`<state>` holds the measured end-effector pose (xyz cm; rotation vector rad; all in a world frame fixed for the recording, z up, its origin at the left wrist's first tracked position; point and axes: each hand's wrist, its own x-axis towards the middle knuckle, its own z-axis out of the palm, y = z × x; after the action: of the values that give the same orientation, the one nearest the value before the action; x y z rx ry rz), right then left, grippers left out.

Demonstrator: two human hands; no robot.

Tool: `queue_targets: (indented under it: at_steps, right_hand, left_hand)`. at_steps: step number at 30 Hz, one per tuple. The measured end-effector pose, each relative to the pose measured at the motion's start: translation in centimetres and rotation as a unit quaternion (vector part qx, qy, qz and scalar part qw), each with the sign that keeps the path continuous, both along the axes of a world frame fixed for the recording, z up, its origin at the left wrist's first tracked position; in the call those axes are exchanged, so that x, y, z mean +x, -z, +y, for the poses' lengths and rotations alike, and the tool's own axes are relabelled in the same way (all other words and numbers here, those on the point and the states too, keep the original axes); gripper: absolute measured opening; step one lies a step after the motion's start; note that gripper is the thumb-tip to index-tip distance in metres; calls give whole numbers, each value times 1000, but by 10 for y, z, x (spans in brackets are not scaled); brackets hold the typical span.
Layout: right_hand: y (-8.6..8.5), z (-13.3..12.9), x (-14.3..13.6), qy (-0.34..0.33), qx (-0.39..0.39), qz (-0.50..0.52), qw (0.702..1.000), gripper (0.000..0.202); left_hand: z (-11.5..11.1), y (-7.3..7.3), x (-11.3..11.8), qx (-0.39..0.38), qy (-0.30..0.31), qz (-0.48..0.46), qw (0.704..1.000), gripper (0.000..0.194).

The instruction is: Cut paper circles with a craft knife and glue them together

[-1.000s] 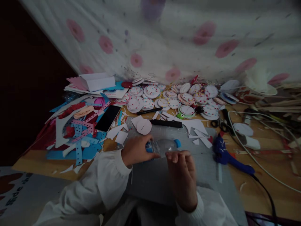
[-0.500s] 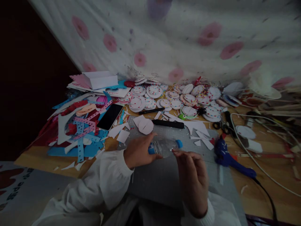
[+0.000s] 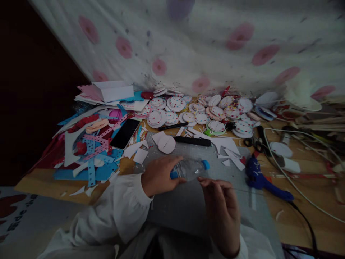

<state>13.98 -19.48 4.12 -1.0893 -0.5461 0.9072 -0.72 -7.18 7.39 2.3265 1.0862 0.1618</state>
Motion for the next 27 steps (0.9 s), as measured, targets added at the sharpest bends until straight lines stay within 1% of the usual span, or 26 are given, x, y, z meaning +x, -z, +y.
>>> queue_targets:
  at_steps: [3,12,17,20,24,27]
  right_hand:
    - [3,-4,-1,-8,-4,-9,1000,8]
    - [6,-12,0,-4,-17,-28,999,7]
    - [10,-14,2,-8,-9,-28,1000,5]
    - [14,-18,3,-11,-10,-45,999,4]
    - [17,-23,3,-6,-39,-51,998,9]
    - [18,-25,4,-21,-51,-43,998,14]
  left_hand:
    - [0,0,1,1,4,0,1000,64]
    - [5,-1,4,-18,30,13,999,64]
    - [6,0,3,-26,39,-6,999,64]
    - [7,-1,2,-31,41,-14,999,64]
    - [7,-1,2,-34,42,-12,998,65]
    - [7,-1,3,-34,42,-13,998,66]
